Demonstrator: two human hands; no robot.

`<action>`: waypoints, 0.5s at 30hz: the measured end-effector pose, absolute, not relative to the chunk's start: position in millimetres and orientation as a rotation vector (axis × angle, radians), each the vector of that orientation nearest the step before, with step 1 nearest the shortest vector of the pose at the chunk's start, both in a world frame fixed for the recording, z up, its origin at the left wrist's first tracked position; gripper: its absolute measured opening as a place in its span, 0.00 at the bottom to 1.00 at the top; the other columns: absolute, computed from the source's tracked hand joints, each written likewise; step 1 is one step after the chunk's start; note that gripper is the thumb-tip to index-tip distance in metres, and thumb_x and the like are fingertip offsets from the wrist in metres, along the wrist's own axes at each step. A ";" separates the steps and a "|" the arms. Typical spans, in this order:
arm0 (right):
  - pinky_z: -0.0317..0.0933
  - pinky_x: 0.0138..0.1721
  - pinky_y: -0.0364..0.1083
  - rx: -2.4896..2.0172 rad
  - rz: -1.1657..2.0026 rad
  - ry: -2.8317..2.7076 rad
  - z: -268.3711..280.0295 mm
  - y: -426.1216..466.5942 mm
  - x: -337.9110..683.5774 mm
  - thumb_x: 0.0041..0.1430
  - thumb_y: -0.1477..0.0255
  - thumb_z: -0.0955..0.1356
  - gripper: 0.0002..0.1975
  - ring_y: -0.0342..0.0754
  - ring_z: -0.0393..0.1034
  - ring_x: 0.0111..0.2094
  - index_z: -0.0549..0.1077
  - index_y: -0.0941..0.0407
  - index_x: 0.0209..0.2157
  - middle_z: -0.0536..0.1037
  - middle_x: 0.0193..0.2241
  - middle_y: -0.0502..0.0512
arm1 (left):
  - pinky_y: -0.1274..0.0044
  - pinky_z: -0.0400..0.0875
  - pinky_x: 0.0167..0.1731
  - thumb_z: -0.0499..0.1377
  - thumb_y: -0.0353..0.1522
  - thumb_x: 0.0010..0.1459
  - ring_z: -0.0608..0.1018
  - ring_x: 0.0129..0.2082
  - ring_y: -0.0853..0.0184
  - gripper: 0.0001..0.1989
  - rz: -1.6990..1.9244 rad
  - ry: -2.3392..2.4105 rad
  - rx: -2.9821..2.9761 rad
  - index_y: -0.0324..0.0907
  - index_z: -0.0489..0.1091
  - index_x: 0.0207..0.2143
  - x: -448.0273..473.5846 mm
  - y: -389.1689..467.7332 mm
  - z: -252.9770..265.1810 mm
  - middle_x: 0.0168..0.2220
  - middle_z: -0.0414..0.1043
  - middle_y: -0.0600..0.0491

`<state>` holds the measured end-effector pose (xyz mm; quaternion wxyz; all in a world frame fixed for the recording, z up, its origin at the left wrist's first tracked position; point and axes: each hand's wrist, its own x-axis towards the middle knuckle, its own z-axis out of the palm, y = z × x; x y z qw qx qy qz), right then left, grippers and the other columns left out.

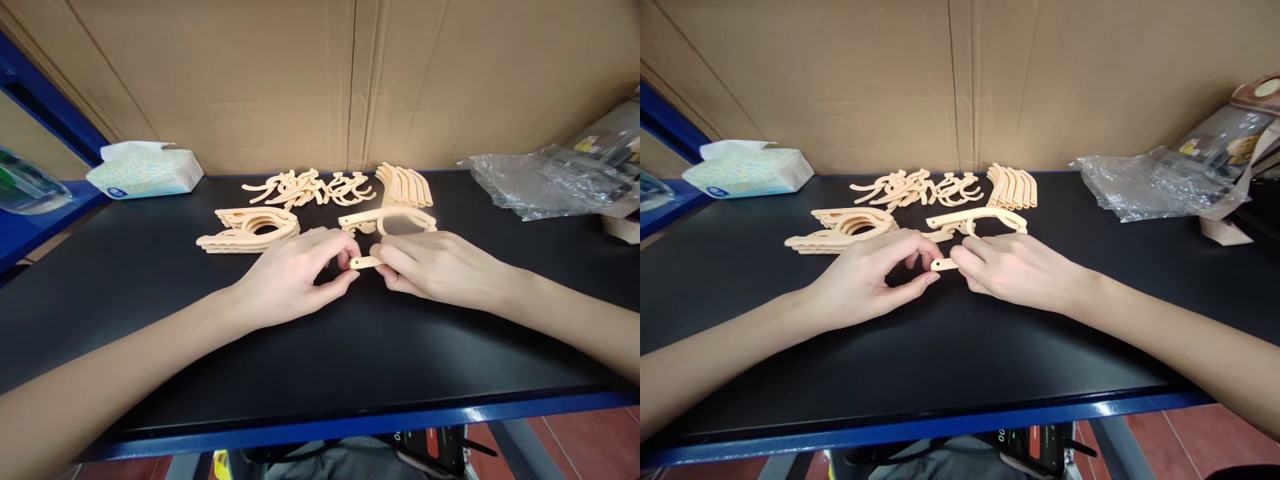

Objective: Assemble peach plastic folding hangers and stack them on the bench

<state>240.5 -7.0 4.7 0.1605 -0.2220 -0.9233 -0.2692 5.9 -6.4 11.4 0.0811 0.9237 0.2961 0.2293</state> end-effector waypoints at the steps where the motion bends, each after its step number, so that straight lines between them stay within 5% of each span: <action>1: 0.51 0.22 0.43 -0.648 -0.766 -2.630 4.0 -6.4 240.0 0.65 0.77 0.59 0.10 0.42 0.62 0.21 0.66 0.57 0.30 0.70 0.23 0.48 | 0.79 0.62 0.32 0.56 0.32 0.63 0.71 0.32 0.72 0.05 0.690 0.894 2.766 0.41 0.67 0.40 6.1 -6.3 11.5 0.33 0.70 0.58; 8: 0.44 0.19 0.44 -0.777 -0.777 -2.647 -3.9 -1.5 238.7 0.67 0.75 0.57 0.11 0.42 0.62 0.18 0.68 0.59 0.33 0.72 0.21 0.49 | 0.73 0.65 0.36 0.48 0.32 0.68 0.72 0.37 0.64 0.12 0.768 1.275 2.908 0.39 0.70 0.39 4.7 -1.0 10.8 0.35 0.74 0.54; 15: 0.41 0.20 0.44 -0.907 -0.588 -2.739 -6.9 0.7 239.3 0.70 0.70 0.54 0.15 0.43 0.65 0.18 0.68 0.60 0.40 0.76 0.24 0.53 | 0.68 0.68 0.42 0.51 0.29 0.66 0.73 0.43 0.59 0.12 0.524 1.237 3.143 0.36 0.73 0.44 0.8 7.9 3.2 0.42 0.76 0.50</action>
